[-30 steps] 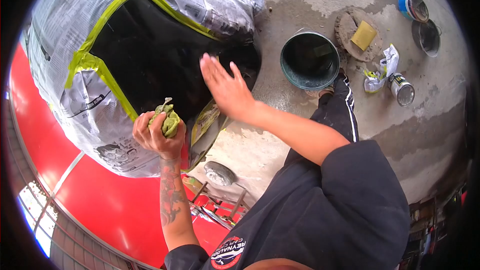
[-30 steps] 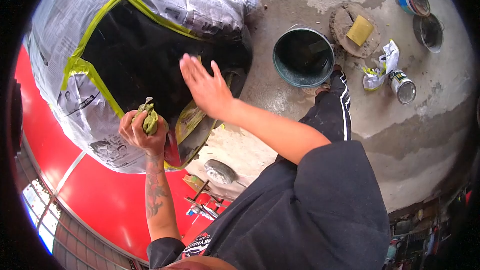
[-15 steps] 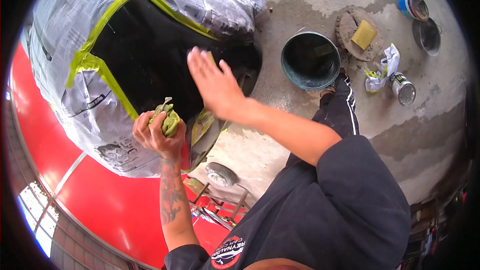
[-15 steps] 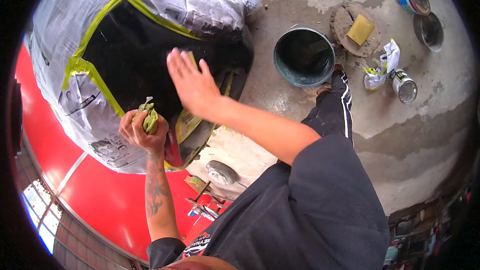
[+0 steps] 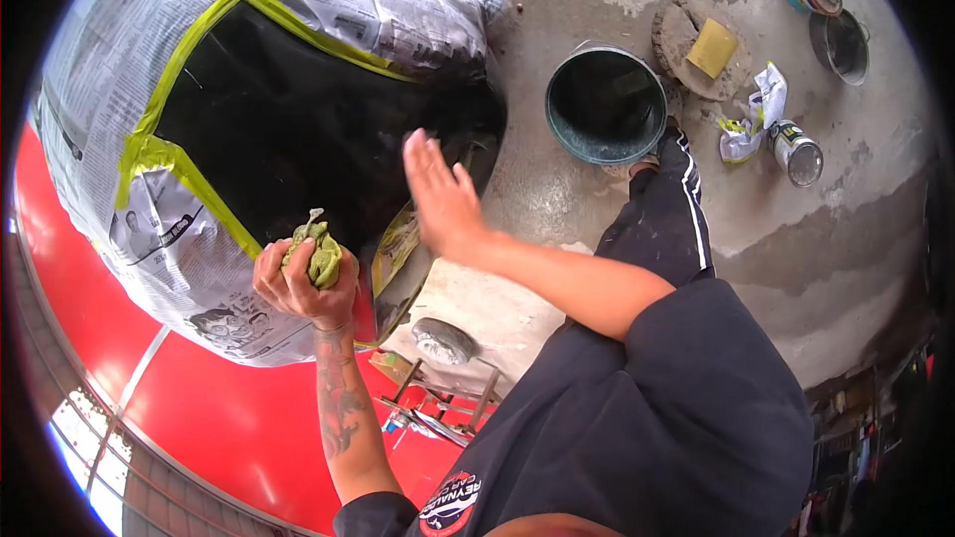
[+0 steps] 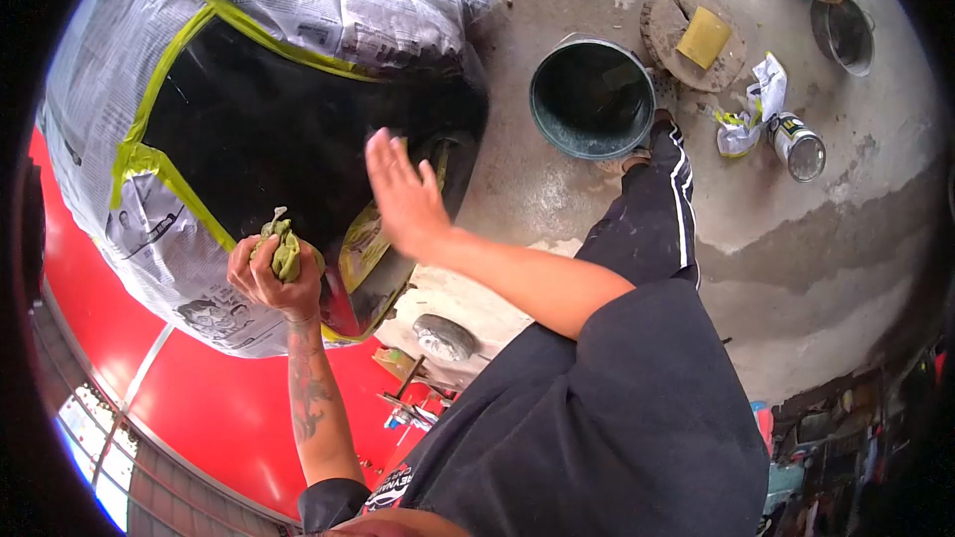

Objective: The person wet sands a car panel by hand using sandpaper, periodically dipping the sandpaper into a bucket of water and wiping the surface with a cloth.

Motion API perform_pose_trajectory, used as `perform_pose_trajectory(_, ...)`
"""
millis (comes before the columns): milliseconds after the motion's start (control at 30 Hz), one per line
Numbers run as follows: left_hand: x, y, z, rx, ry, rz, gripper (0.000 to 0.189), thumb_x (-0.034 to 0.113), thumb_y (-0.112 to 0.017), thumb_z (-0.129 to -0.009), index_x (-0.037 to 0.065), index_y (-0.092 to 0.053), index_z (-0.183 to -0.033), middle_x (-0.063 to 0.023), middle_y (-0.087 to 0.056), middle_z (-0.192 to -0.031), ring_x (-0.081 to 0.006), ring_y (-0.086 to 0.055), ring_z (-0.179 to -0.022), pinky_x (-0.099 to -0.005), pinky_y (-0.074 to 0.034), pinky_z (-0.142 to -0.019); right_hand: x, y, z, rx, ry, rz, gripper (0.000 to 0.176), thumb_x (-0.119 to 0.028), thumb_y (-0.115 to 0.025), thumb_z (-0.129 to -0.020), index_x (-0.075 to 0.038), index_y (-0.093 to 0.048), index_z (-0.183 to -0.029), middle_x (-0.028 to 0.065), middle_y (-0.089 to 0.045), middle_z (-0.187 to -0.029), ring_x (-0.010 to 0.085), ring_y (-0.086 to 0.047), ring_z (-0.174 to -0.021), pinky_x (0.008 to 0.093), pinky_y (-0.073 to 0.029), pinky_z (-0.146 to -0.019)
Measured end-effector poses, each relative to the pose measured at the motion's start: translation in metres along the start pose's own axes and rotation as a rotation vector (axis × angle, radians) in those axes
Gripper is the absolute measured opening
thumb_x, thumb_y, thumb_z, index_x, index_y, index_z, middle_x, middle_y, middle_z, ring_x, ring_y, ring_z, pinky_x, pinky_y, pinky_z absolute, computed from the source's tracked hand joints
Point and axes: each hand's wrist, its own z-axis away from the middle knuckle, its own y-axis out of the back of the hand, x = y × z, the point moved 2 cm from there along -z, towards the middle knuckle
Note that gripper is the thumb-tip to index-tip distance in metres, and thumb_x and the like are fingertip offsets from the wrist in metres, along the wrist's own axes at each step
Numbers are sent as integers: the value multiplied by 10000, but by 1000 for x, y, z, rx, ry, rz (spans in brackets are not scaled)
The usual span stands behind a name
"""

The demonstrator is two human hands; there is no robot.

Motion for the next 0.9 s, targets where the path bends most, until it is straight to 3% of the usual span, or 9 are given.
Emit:
perform_pose_trajectory(133, 1, 1, -1, 8, -3, -7, 357, 76, -785, -693, 127, -663, -1025, -93, -624, -1074, -316, -601, -1027, -477, -482, -925, 25, -1, -33, 29, -215, -122, 903, 39, -496, -866, -29, -56, -1652, 247, -97, -1713, 392, -166, -1584, 620, -289, -1184)
perform_pose_trajectory(200, 2, -2, -3, 9, -3, -2, 356, 76, -786, -693, 126, -662, -1024, -95, -623, -1074, -317, -600, -1027, -477, -483, -923, 1, 1, -14, -3, -117, -137, 902, 41, -492, -865, -38, -59, -1653, 267, -88, -1707, 392, -171, -1582, 621, -291, -1182)
perform_pose_trajectory(233, 2, -2, -2, -2, 3, 3, 356, 76, -786, -693, 125, -662, -1023, -96, -623, -1075, -318, -599, -1028, -477, -484, -921, -15, 16, 1, -101, -119, -184, 919, 69, -495, -848, -32, -56, -1649, 204, -86, -1727, 362, -152, -1593, 615, -244, -1209)
perform_pose_trajectory(367, 1, -1, -1, 0, -1, 7, 357, 78, -786, -695, 123, -660, -1026, -99, -623, -1077, -321, -598, -1031, -478, -488, -916, 43, 0, -36, -22, -243, -88, 910, 48, -473, -863, -69, -49, -1659, 166, -90, -1736, 348, -159, -1593, 610, -278, -1196)
perform_pose_trajectory(467, 2, 0, -2, 0, 0, 1, 357, 77, -787, -698, 121, -658, -1028, -100, -624, -1081, -321, -598, -1033, -481, -488, -915, 47, 6, -54, -68, -370, -169, 863, 28, -456, -885, -26, -51, -1646, 217, -80, -1724, 370, -155, -1589, 611, -288, -1193)
perform_pose_trajectory(600, 1, -1, -1, -5, 9, -6, 346, 111, -785, -695, 135, -659, -1016, -90, -626, -1074, -320, -600, -1032, -485, -486, -921, 6, 19, -17, -153, -199, -207, 891, 26, -466, -871, -11, -25, -1645, 263, -76, -1709, 400, -157, -1583, 623, -300, -1184)
perform_pose_trajectory(667, -3, -3, 3, 6, 29, -14, 335, 174, -781, -685, 165, -661, -998, -72, -630, -1061, -319, -603, -1027, -494, -483, -935, 29, 4, -22, -81, -186, -120, 893, 36, -459, -862, -17, -35, -1647, 238, -81, -1717, 384, -161, -1587, 620, -308, -1180)
perform_pose_trajectory(800, 1, 0, -2, -5, -7, -3, 351, 91, -792, -701, 127, -661, -1025, -97, -629, -1083, -323, -602, -1036, -483, -486, -918, 105, -16, -61, 17, -229, -109, 898, 36, -472, -854, -32, -66, -1652, 219, -121, -1717, 389, -191, -1577, 623, -291, -1194)
perform_pose_trajectory(900, -1, -2, 0, -1, -1, -5, 353, 96, -797, -702, 131, -662, -1026, -96, -630, -1087, -323, -603, -1038, -487, -485, -923, 103, -35, -65, 89, -220, -208, 928, 2, -520, -848, -37, -58, -1652, 202, -133, -1717, 436, -187, -1565, 635, -214, -1232)
